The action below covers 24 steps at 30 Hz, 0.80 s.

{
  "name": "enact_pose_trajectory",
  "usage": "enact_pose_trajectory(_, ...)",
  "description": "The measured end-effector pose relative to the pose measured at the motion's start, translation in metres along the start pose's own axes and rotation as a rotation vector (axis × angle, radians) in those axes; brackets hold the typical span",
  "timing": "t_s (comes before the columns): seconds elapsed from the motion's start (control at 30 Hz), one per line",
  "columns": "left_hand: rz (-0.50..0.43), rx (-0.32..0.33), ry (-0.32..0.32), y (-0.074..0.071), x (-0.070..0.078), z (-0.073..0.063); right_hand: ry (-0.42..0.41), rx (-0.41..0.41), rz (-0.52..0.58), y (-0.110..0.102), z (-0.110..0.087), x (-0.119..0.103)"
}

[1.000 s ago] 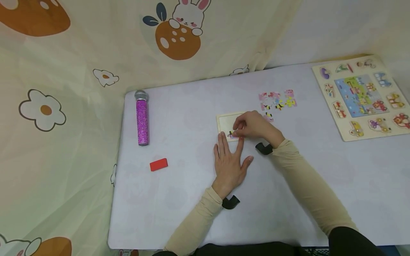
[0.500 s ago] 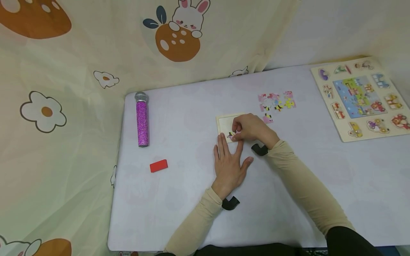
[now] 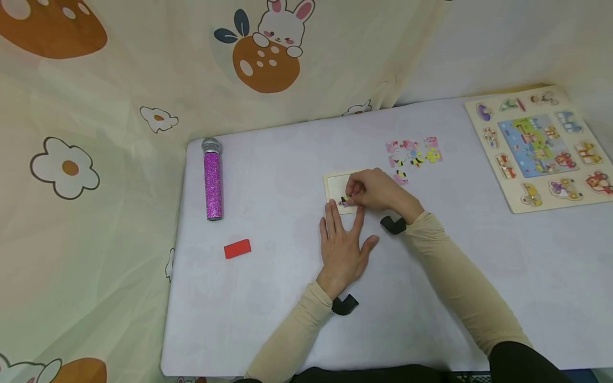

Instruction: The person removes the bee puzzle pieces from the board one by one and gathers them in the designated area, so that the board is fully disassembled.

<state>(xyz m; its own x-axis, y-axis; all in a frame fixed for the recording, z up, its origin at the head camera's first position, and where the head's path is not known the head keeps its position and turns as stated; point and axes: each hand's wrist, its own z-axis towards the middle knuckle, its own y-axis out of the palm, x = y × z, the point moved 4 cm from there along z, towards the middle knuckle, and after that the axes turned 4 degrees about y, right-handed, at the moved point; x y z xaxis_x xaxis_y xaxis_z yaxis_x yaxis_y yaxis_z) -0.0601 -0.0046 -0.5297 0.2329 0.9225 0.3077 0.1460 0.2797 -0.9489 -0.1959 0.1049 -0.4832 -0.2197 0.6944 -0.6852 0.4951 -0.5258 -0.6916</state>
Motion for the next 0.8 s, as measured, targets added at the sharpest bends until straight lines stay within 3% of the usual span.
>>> enact_pose_trajectory(0.4,0.024,0.012,0.008,0.001,0.000,0.000,-0.046,0.148,0.120,-0.033,-0.015,0.021)
enact_pose_trajectory(0.8,0.022,-0.002,0.005,0.001,-0.001,0.001,0.052,0.247,0.112,-0.062,-0.034,0.057)
